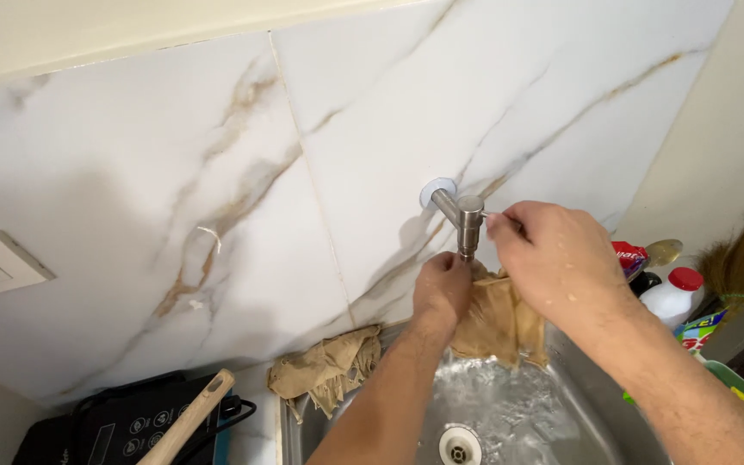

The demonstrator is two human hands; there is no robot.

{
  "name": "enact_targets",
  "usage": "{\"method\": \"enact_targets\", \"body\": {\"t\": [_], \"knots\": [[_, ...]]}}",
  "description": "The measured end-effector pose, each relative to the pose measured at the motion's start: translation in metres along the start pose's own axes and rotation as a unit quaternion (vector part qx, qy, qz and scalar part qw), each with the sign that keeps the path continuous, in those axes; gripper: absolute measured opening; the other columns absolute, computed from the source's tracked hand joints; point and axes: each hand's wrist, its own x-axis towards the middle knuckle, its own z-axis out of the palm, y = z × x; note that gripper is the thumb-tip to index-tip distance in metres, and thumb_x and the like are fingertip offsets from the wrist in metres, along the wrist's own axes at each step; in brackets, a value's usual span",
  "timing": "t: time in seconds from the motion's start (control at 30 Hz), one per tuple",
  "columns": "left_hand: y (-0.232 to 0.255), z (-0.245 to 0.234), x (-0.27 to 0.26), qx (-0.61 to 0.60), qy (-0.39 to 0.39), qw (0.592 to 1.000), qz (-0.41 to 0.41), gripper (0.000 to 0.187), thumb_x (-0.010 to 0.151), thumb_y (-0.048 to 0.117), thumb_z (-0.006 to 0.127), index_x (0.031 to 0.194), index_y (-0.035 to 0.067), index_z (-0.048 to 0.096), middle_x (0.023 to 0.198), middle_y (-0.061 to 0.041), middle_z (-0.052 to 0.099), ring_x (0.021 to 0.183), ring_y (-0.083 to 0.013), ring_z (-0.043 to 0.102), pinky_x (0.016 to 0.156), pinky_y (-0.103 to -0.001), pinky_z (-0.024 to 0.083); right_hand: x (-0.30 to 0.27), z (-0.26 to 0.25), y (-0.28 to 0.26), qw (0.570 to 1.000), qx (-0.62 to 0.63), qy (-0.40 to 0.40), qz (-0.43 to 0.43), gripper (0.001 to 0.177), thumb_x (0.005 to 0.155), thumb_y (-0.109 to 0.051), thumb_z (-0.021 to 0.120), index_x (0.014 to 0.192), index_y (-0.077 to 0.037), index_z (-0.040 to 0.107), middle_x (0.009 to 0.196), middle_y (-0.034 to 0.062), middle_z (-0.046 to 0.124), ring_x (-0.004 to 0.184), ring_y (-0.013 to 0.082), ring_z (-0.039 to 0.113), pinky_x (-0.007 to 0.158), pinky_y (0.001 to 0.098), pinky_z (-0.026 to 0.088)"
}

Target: Wiping a window frame and wall with a rag, then rinsing the rag in a sink.

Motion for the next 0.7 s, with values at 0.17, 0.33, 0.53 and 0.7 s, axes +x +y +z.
{"method": "enact_targets", "body": {"t": [0.17, 0.33, 0.53, 0.7], "knots": [[0.01, -0.019, -0.013, 0.006, 0.009, 1.0, -0.006, 0.047, 0.099, 0.047, 0.056, 0.096, 0.004, 0.075, 0.087, -0.012, 0.075, 0.076, -0.0217, 0.067, 0.072, -0.039, 0.052, -0.005, 0.004, -0.018, 0.998, -0.019, -0.048, 0.026, 0.039, 0.096, -0.037, 0.057, 0.092, -0.004, 0.076, 0.07, 0.0193, 0.071, 0.074, 0.0397, 0.069, 0.075, 0.0495, 0.053], [-0.001, -0.03, -0.01, 0.027, 0.012, 1.0, 0.008, 0.048, 0.098, 0.049, 0.053, 0.101, 0.005, 0.074, 0.093, -0.011, 0.075, 0.081, -0.0228, 0.071, 0.078, -0.038, 0.054, -0.007, 0.008, -0.006, 0.988, 0.037, -0.118, 0.088, 0.039, 0.097, -0.038, 0.068, 0.096, -0.001, 0.077, 0.067, 0.0192, 0.067, 0.066, 0.0328, 0.065, 0.067, 0.0449, 0.05], [-0.011, -0.056, -0.017, 0.101, 0.043, 0.994, -0.003, 0.035, 0.097, 0.032, 0.054, 0.105, 0.004, 0.074, 0.097, -0.011, 0.07, 0.09, -0.0275, 0.065, 0.085, -0.04, 0.046, 0.006, 0.045, 0.074, 0.918, 0.287, -0.272, 0.04, 0.066, 0.075, -0.007, 0.087, 0.136, -0.003, 0.062, 0.083, 0.0116, 0.077, 0.075, 0.0184, 0.072, 0.072, 0.0311, 0.056], [0.002, -0.069, -0.063, 0.056, -0.255, 0.965, -0.009, 0.039, 0.082, 0.002, 0.069, 0.119, -0.002, 0.06, 0.101, -0.022, 0.072, 0.081, -0.0338, 0.07, 0.066, -0.049, 0.054, -0.006, 0.06, 0.068, 0.96, 0.131, -0.238, 0.075, 0.038, 0.079, -0.01, 0.082, 0.114, 0.002, 0.086, 0.09, 0.0062, 0.079, 0.082, 0.0163, 0.074, 0.078, 0.0282, 0.06]]}}
